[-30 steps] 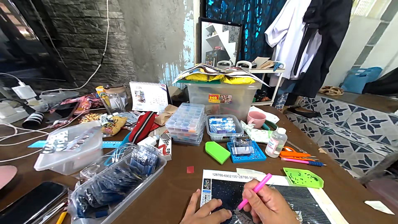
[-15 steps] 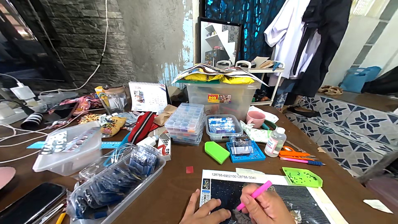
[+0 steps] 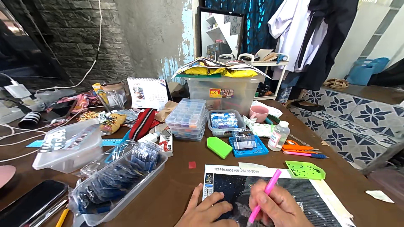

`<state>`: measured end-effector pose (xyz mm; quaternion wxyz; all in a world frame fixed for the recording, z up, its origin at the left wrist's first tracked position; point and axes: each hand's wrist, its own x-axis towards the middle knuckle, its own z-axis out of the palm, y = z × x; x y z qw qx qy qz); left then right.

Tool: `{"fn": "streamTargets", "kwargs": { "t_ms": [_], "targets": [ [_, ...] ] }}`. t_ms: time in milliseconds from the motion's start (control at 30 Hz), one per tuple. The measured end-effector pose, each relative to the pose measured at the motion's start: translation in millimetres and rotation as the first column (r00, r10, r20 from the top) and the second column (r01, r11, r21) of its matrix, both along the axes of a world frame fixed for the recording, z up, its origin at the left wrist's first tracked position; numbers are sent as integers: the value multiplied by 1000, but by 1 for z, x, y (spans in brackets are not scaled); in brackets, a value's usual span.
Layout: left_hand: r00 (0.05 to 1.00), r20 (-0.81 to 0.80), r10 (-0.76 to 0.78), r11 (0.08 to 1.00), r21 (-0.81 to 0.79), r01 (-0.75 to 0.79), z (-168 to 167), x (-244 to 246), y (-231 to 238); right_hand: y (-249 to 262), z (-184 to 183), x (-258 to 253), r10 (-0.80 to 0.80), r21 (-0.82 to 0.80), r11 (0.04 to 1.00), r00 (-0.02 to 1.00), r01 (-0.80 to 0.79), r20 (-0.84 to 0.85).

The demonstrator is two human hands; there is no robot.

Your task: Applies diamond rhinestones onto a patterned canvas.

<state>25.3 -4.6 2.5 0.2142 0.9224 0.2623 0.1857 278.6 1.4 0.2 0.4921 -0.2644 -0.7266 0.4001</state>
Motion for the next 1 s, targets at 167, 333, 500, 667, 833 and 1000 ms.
{"fn": "streamTargets", "kwargs": {
  "t_ms": [167,333,500,667,833,1000],
  "targets": [
    [1000,-4,1,1000,17,-1,-1,0,1,-3,3,-3,138,116,982,985,-150,98],
    [1000,7,8,1000,15,-8,-1,0,0,-2,1,-5,146,143,976,981,-164,127],
    [1000,11,10,1000,22,-11,0,0,0,-4,1,-7,173,144,970,974,-195,149],
    [1000,8,12,1000,17,-12,0,1,1,-4,2,-8,179,155,967,971,-203,156],
    [1000,6,14,999,31,-14,-1,0,0,-4,2,-9,178,157,967,971,-203,162],
    [1000,9,12,1000,25,-13,-1,1,0,-4,2,-9,172,170,965,969,-202,178]
  ]
}}
